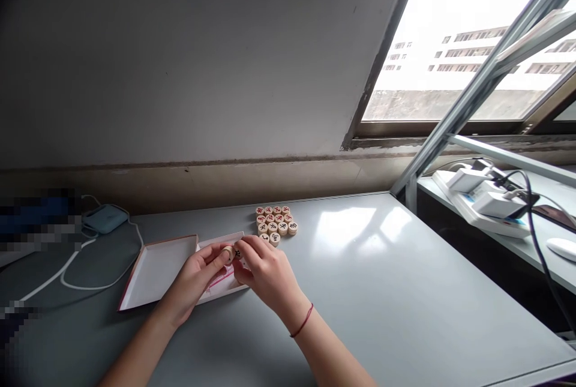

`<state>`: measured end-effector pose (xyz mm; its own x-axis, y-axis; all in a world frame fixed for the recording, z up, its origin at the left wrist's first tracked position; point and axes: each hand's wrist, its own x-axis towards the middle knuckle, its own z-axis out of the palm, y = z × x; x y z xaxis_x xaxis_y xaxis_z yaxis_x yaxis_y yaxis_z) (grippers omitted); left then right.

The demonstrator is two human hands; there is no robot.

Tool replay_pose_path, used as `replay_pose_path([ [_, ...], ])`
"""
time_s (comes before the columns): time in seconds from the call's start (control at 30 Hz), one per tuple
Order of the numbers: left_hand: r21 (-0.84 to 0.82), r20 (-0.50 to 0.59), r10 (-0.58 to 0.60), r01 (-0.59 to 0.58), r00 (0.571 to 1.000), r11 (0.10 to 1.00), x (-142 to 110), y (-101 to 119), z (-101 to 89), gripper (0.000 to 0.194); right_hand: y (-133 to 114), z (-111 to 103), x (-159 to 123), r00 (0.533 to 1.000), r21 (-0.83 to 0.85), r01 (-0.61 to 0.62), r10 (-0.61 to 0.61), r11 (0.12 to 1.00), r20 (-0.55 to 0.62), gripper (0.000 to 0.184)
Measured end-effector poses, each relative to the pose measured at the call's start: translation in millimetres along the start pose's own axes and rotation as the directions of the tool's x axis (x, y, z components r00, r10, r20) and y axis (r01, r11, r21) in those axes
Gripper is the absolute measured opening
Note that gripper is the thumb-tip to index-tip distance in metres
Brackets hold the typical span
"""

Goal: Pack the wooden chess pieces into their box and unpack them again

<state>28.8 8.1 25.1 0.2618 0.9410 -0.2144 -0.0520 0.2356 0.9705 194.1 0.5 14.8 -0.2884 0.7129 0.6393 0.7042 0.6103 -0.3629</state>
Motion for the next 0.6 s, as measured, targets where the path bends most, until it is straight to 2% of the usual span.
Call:
replay_pose_path([
  [0.07,-0.009,-0.033,-0.032,0.032,0.999,0.999,-1.3,1.6,0.1,0.050,6.4,-5.2,1.4,0.997,0.026,-0.061,0.062,0.998,-0.034,0.020],
  [0.13,-0.006,-0.093,-0.035,0.034,0.995,0.999,-1.3,1.1,-0.4,0.051,18.4,-14.5,1.8,0.978,-0.005,-0.201,0.200,0.980,-0.066,0.020],
  [0.23,-0.007,-0.171,0.009,-0.010,0.985,1.000,1.2,-2.1,-2.3,0.054,41.0,-30.0,-1.4,0.889,-0.181,-0.450,0.457,0.875,-0.003,0.012],
  [0.3,-0.014,-0.201,0.019,-0.023,0.979,1.000,3.6,-4.6,-3.9,0.052,53.3,-35.7,-5.4,0.815,-0.306,-0.518,0.569,0.799,0.106,0.008],
  [0.37,-0.011,-0.215,0.015,-0.018,0.976,1.000,5.6,-6.9,-5.1,0.050,60.6,-36.1,-8.7,0.760,-0.377,-0.521,0.617,0.766,0.204,0.009],
  [0.47,0.018,-0.202,0.029,-0.026,0.979,1.000,7.5,-10.8,-5.5,0.053,62.6,-32.9,-9.3,0.719,-0.409,-0.516,0.640,0.752,0.269,0.011],
  [0.53,0.062,-0.171,0.055,-0.045,0.984,0.997,7.6,-13.8,-4.4,0.052,58.6,-32.2,-6.5,0.723,-0.404,-0.527,0.644,0.748,0.250,0.011],
  [0.6,0.202,-0.134,0.117,-0.088,0.984,0.975,6.7,-17.1,-2.5,0.048,49.2,-32.3,-2.4,0.759,-0.338,-0.541,0.620,0.770,0.198,0.011],
])
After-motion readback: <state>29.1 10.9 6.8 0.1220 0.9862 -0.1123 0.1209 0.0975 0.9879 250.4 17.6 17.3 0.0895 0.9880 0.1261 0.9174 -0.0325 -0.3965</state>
